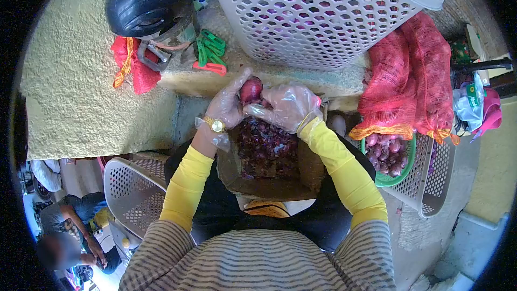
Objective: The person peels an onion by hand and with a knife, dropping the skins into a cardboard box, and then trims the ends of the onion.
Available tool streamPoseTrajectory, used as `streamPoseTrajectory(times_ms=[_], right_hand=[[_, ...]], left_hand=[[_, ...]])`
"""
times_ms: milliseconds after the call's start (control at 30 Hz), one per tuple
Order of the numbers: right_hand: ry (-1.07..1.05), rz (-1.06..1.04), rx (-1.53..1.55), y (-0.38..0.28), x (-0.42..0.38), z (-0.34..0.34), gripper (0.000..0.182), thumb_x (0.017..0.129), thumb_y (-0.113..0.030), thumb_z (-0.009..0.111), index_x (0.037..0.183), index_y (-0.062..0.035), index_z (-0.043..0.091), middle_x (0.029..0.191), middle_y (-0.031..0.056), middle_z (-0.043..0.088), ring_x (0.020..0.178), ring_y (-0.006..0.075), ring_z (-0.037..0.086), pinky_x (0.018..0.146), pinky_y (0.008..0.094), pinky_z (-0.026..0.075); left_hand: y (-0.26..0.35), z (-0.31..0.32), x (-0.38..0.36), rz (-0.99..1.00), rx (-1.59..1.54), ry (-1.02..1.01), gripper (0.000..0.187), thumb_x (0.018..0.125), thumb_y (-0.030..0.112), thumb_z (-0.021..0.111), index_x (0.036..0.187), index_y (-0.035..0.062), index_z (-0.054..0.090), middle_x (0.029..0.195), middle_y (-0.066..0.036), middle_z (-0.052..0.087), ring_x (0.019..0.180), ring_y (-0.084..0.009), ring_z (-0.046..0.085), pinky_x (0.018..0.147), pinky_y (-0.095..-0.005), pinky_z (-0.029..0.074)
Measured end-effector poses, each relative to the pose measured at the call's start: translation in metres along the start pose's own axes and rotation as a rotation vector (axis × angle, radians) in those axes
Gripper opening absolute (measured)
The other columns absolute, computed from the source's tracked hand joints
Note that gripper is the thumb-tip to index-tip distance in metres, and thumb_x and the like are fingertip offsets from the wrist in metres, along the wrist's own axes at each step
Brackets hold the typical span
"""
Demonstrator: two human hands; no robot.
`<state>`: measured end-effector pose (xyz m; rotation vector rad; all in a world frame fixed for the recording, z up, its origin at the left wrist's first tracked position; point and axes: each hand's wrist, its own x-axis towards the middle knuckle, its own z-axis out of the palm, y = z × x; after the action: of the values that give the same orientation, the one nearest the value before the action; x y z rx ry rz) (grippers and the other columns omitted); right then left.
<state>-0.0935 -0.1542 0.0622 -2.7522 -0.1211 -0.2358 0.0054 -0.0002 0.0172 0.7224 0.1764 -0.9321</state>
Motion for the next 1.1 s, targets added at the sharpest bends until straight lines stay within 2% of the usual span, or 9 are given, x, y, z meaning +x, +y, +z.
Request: streamPoseTrajectory(times_ms=[167, 300, 400, 500, 567, 700, 900, 967, 1100], right_hand=[[-0.111, -0.130, -0.031, -0.001, -0.003, 0.004, 0.061, 0.085, -0.069, 0.062, 0.071, -0.0093, 0.067, 0.066, 0.0160, 0.064, 0.066, 0.0369, 0.066, 0.064, 0.0500, 0.052], [-0.174, -0.254, 0.062, -0.006, -0.007, 0.007, 0.057, 0.084, -0.067, 0.066, 0.071, -0.0114, 0.069, 0.067, 0.0156, 0.066, 0.067, 0.0375, 0.066, 0.065, 0.0489, 0.052], [-0.548, -0.283, -0.005, -0.012, -0.004, 0.006, 0.064, 0.086, -0.072, 0.057, 0.080, -0.0102, 0.073, 0.074, 0.0168, 0.068, 0.075, 0.0391, 0.068, 0.073, 0.0516, 0.054], [-0.602, -0.218, -0.027, -0.011, -0.011, 0.018, 0.067, 0.086, -0.074, 0.055, 0.081, -0.0088, 0.074, 0.079, 0.0173, 0.069, 0.080, 0.0385, 0.069, 0.074, 0.0510, 0.054], [-0.608, -0.184, -0.021, -0.011, -0.013, 0.022, 0.069, 0.086, -0.075, 0.055, 0.083, -0.0087, 0.074, 0.083, 0.0170, 0.070, 0.085, 0.0379, 0.069, 0.076, 0.0506, 0.054], [-0.564, -0.187, -0.051, -0.007, -0.015, 0.033, 0.064, 0.085, -0.072, 0.058, 0.083, -0.0100, 0.074, 0.083, 0.0160, 0.070, 0.086, 0.0380, 0.069, 0.077, 0.0513, 0.054], [-0.534, -0.200, 0.051, 0.005, -0.011, 0.025, 0.056, 0.079, -0.066, 0.071, 0.083, -0.0101, 0.074, 0.082, 0.0160, 0.071, 0.083, 0.0368, 0.070, 0.077, 0.0501, 0.054], [-0.554, -0.177, 0.084, 0.001, -0.007, 0.011, 0.055, 0.077, -0.065, 0.073, 0.084, -0.0103, 0.074, 0.082, 0.0158, 0.071, 0.082, 0.0366, 0.070, 0.076, 0.0498, 0.054], [-0.382, -0.082, 0.169, 0.007, -0.001, 0.003, 0.059, 0.075, -0.068, 0.074, 0.087, -0.0104, 0.073, 0.080, 0.0148, 0.072, 0.078, 0.0363, 0.070, 0.074, 0.0484, 0.054]], left_hand=[[0.000, -0.021, 0.011, -0.133, 0.032, 0.053, 0.038, 0.096, 0.035, 0.071, 0.121, 0.0089, 0.058, 0.112, -0.012, 0.065, 0.098, -0.0242, 0.068, 0.084, -0.0401, 0.062], [0.006, -0.013, 0.011, -0.103, -0.003, 0.197, 0.041, 0.094, 0.039, 0.073, 0.117, 0.0078, 0.060, 0.105, -0.011, 0.065, 0.094, -0.0273, 0.066, 0.079, -0.0420, 0.063], [0.007, -0.029, 0.020, -0.182, -0.265, 0.024, 0.043, 0.095, 0.040, 0.071, 0.120, 0.0081, 0.058, 0.114, -0.013, 0.063, 0.097, -0.0330, 0.065, 0.084, -0.0468, 0.062], [0.010, -0.015, 0.011, -0.038, -0.219, 0.098, 0.044, 0.096, 0.041, 0.069, 0.124, 0.0089, 0.055, 0.122, -0.013, 0.060, 0.101, -0.0365, 0.063, 0.091, -0.0531, 0.059], [0.011, -0.013, 0.009, 0.003, -0.183, 0.035, 0.047, 0.098, 0.038, 0.068, 0.128, 0.0058, 0.053, 0.119, -0.016, 0.060, 0.111, -0.0397, 0.059, 0.101, -0.0607, 0.052], [0.012, -0.012, 0.007, 0.064, -0.069, -0.026, 0.046, 0.098, 0.036, 0.068, 0.128, 0.0057, 0.053, 0.120, -0.016, 0.060, 0.112, -0.0419, 0.058, 0.101, -0.0605, 0.052], [0.016, -0.007, 0.004, -0.021, -0.101, 0.022, 0.050, 0.097, 0.039, 0.067, 0.126, 0.0011, 0.052, 0.116, -0.018, 0.061, 0.113, -0.0434, 0.062, 0.098, -0.0576, 0.055], [0.018, -0.005, 0.003, -0.060, -0.172, 0.034, 0.053, 0.100, 0.039, 0.062, 0.129, -0.0048, 0.049, 0.125, -0.027, 0.059, 0.121, -0.0496, 0.056, 0.104, -0.0614, 0.050], [0.017, -0.008, 0.005, -0.069, -0.154, 0.012, 0.052, 0.102, 0.040, 0.058, 0.129, -0.0031, 0.050, 0.129, -0.027, 0.059, 0.121, -0.0451, 0.058, 0.105, -0.0590, 0.050]])
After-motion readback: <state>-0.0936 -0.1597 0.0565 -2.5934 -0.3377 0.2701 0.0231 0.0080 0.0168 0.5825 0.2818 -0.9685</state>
